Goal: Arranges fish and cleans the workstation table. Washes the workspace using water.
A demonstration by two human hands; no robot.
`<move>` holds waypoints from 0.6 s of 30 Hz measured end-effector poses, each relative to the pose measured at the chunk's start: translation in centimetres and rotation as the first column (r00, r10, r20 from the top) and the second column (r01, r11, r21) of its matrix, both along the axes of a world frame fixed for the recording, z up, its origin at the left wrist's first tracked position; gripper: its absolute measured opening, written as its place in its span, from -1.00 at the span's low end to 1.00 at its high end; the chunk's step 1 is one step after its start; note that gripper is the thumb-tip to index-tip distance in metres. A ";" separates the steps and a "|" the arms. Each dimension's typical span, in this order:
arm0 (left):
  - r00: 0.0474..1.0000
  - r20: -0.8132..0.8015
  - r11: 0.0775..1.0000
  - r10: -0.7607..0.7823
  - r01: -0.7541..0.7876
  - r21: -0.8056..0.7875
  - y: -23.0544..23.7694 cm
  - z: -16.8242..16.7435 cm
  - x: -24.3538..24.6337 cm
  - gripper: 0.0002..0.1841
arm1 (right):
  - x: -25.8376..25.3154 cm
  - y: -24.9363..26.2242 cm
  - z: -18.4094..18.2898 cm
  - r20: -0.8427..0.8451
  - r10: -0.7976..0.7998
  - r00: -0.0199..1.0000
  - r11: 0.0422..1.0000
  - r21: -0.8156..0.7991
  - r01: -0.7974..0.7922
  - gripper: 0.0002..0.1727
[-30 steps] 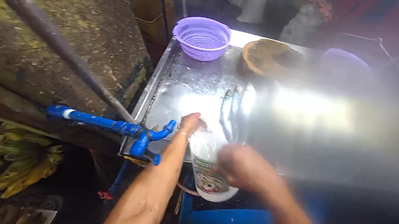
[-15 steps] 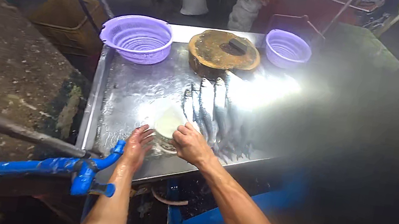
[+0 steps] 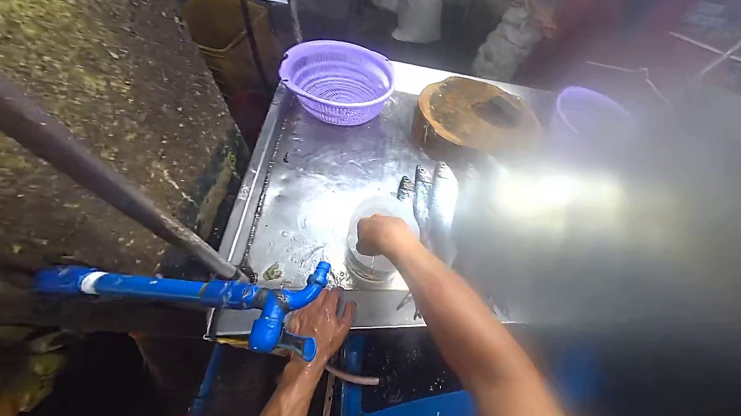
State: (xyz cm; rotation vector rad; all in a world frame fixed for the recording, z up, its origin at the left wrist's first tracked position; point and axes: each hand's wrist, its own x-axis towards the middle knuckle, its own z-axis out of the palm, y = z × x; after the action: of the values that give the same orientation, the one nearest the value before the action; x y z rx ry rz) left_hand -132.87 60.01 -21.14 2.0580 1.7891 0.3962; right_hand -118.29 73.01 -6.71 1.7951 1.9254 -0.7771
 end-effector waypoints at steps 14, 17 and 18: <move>0.995 -0.065 0.997 0.078 -0.076 0.027 0.4 0.3 1.0 -0.50 | 0.2 1.3 -4.7 -0.264 -0.117 0.957 0.993 -0.039 0.111 -0.60; 0.993 -0.080 0.996 0.088 -0.088 -0.003 0.5 0.1 1.0 -0.48 | 0.2 0.4 -4.8 -0.448 -0.067 0.892 0.983 0.122 0.135 -0.64; 0.992 -0.084 0.996 0.091 -0.093 -0.010 0.6 0.2 0.9 -0.45 | 0.3 -0.5 -4.1 -0.466 -0.035 0.884 0.975 0.179 0.133 -0.63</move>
State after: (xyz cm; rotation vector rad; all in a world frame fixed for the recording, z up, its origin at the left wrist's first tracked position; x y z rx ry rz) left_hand -131.92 60.63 -20.98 2.0154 1.9356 0.3263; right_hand -117.98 72.55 -10.84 1.9595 2.3099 -1.1602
